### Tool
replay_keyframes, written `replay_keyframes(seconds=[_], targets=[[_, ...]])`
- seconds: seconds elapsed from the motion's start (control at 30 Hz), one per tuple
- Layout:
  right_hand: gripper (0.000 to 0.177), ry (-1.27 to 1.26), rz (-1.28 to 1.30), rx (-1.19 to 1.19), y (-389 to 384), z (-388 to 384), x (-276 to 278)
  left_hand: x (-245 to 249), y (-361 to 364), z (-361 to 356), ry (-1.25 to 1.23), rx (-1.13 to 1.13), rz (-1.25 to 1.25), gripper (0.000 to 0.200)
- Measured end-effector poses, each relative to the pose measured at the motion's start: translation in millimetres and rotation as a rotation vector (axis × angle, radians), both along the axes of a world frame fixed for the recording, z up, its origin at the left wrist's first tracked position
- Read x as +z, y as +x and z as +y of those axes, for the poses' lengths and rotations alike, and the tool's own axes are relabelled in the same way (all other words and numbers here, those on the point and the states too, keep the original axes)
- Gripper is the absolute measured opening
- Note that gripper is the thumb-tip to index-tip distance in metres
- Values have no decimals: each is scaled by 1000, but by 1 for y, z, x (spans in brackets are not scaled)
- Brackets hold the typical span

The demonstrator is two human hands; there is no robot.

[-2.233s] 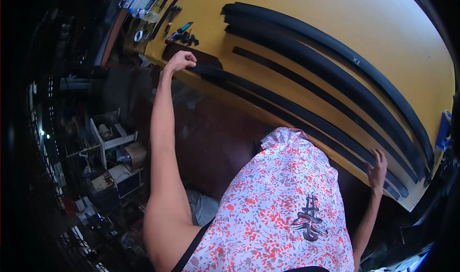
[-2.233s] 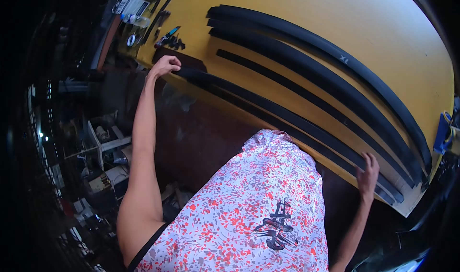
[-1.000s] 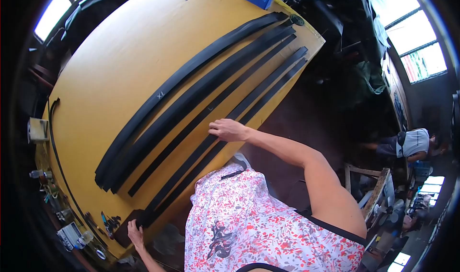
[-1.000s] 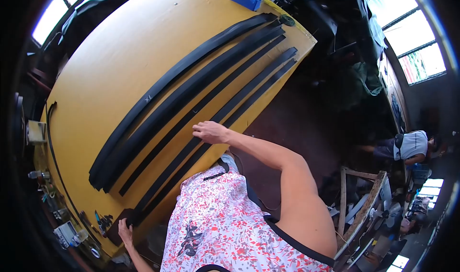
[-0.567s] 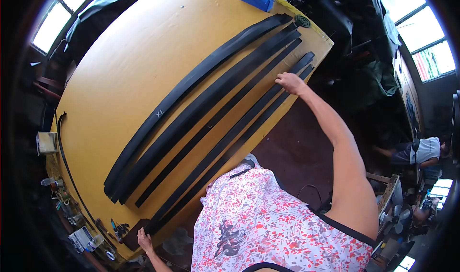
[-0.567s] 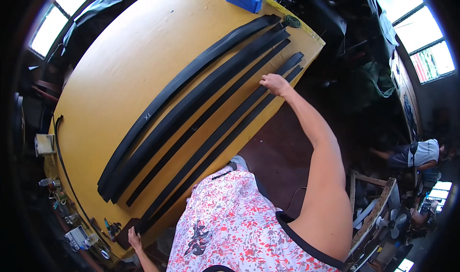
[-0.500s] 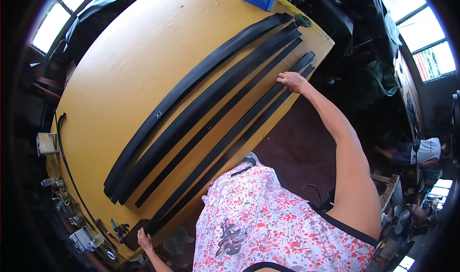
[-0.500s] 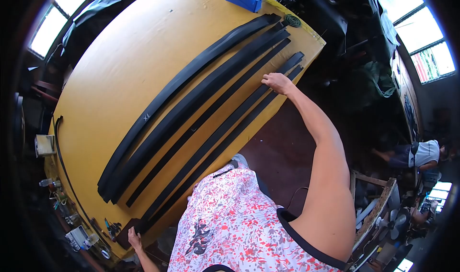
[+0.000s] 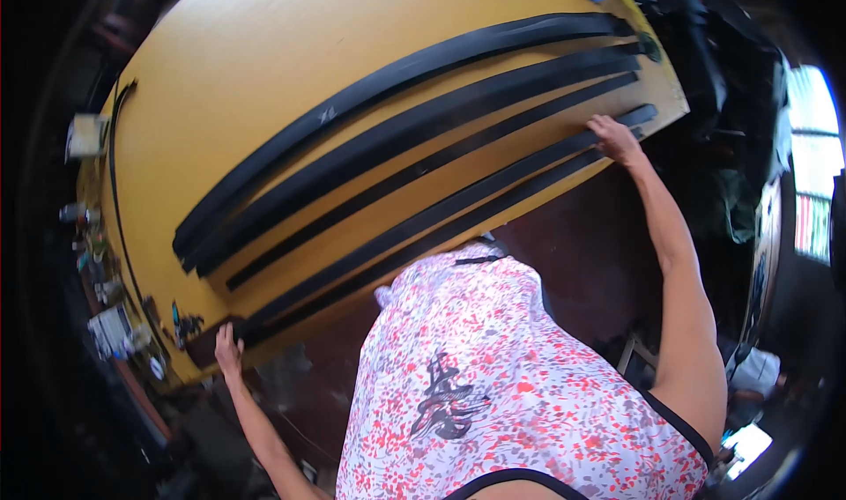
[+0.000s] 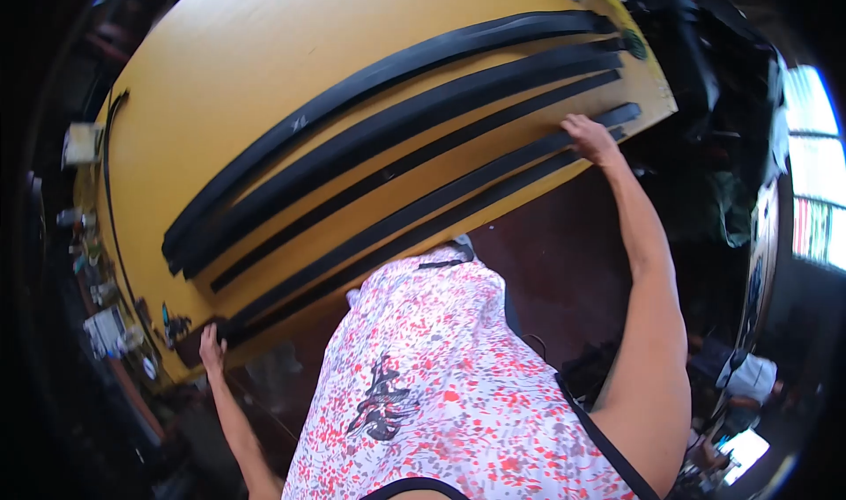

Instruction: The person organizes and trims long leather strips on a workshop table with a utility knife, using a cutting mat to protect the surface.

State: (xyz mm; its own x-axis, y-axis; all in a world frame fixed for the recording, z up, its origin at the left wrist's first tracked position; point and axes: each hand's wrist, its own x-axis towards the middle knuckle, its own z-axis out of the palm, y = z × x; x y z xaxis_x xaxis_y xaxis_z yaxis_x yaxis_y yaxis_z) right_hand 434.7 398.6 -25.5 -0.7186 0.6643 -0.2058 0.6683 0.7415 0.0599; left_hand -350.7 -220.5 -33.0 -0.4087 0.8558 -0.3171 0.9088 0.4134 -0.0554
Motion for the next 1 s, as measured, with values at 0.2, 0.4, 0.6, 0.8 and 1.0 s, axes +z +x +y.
replay_keyframes(seconds=[0.2,0.4,0.6,0.8,1.0], targets=[[49,7,27,9,-28,-23,12,6,8,5,220,219,-209,52],[62,-260,235,112,-180,-125,34,-15,-10,-12,432,258,-250,50],[61,-370,264,287,-288,-205,18,-14,-15,-12,433,368,-365,41],[46,-371,192,319,-296,-200,10,-14,-38,-19,434,492,-608,45],[42,-275,168,287,-301,-211,4,-17,-47,-32,477,747,-752,48]])
